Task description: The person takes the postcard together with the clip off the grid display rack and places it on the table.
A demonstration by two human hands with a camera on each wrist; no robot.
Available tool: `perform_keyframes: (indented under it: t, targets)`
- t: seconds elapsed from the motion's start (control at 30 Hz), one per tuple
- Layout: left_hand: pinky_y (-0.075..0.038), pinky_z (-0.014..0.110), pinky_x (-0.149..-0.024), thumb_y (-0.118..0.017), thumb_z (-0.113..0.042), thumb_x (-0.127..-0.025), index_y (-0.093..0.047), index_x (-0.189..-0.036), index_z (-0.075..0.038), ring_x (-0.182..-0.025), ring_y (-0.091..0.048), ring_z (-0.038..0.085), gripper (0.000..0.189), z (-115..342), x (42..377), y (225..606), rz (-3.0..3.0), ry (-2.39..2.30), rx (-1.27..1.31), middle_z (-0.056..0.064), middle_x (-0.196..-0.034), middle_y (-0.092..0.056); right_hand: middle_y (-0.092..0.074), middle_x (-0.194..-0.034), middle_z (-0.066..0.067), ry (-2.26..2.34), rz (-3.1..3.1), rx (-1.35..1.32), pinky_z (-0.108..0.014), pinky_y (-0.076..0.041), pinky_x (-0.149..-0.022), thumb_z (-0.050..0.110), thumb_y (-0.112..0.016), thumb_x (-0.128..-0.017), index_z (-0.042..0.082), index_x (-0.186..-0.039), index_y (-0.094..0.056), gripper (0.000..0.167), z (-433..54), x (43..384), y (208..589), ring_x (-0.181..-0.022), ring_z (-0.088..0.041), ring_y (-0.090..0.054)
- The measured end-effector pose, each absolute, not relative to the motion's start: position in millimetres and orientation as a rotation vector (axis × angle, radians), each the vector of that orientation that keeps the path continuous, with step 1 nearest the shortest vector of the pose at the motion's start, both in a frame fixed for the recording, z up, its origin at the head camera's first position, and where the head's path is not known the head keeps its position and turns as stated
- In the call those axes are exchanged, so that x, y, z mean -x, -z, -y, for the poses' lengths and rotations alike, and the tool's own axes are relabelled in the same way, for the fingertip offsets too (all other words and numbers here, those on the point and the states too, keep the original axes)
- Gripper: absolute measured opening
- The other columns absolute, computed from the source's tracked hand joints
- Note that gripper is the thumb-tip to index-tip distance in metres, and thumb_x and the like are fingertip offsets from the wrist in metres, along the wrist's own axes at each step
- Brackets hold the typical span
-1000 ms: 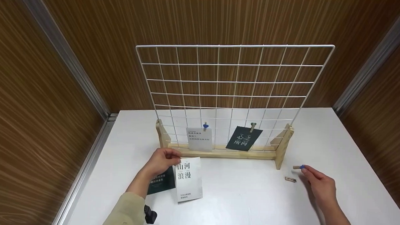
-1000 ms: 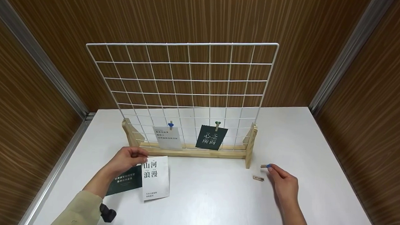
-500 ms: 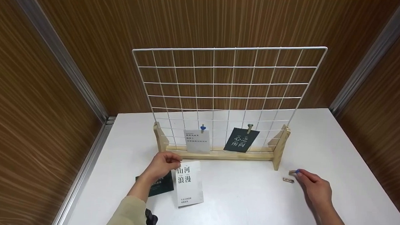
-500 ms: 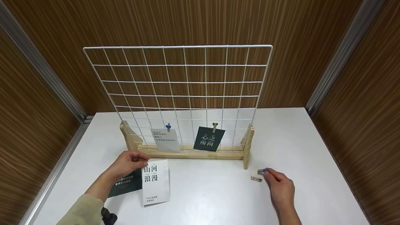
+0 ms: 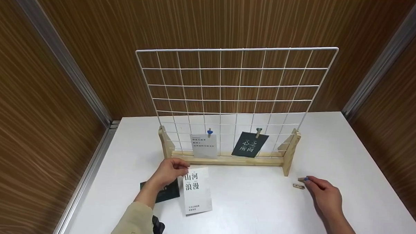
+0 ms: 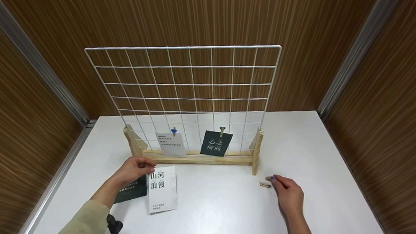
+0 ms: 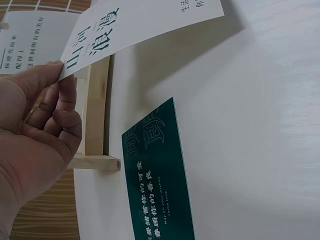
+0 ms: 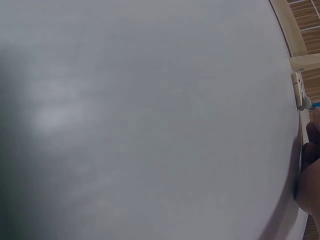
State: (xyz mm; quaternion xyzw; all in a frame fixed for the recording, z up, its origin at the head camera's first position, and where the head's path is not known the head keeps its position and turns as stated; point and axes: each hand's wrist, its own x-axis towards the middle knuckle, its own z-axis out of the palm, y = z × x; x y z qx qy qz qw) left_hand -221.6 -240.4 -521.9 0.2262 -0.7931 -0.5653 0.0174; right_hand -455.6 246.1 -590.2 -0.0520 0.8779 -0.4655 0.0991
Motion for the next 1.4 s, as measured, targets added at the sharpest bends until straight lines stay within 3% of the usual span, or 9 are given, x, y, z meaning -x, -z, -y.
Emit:
perform_keyframes:
  t: [0.33,0.73,1.07,1.4]
  targets:
    - [-0.057,0.032,-0.086,-0.074,-0.001,-0.096,-0.076,-0.116,-0.001,-0.093,-0.065,0.019,0.02,242,223,524,2.491,1.715,-0.682,0.005,-0.105,-0.074,-0.069,-0.138,-0.015,1.333,-2.656,0.22,-0.006,-0.043,-0.082,0.029,-0.068,-0.106,0.007,-0.135,-0.072,0.037,-241,456,590,-0.13,-0.032,-0.061]
    - [-0.057,0.04,-0.089,-0.074,0.001,-0.096,-0.075,-0.117,0.0,-0.093,-0.063,0.021,0.02,241,224,526,2.494,1.713,-0.761,0.007,-0.104,-0.072,-0.069,-0.137,-0.017,1.295,-2.685,0.269,-0.007,-0.043,-0.081,0.025,-0.067,-0.107,0.006,-0.135,-0.072,0.034,-242,456,590,-0.13,-0.034,-0.062]
    - [-0.058,0.033,-0.085,-0.074,-0.001,-0.097,-0.076,-0.115,-0.002,-0.093,-0.065,0.021,0.018,241,228,529,2.534,1.702,-0.722,0.006,-0.103,-0.072,-0.069,-0.136,-0.016,1.274,-2.713,0.284,-0.008,-0.045,-0.079,0.027,-0.067,-0.107,0.007,-0.134,-0.073,0.034,-247,455,593,-0.125,-0.029,-0.062]
    - [-0.057,0.031,-0.082,-0.074,0.001,-0.095,-0.077,-0.113,-0.001,-0.091,-0.064,0.02,0.018,239,229,533,2.567,1.663,-0.762,0.006,-0.101,-0.071,-0.066,-0.139,-0.021,1.272,-2.67,0.27,-0.007,-0.045,-0.076,0.028,-0.065,-0.108,0.003,-0.137,-0.069,0.038,-247,457,595,-0.128,-0.038,-0.061]
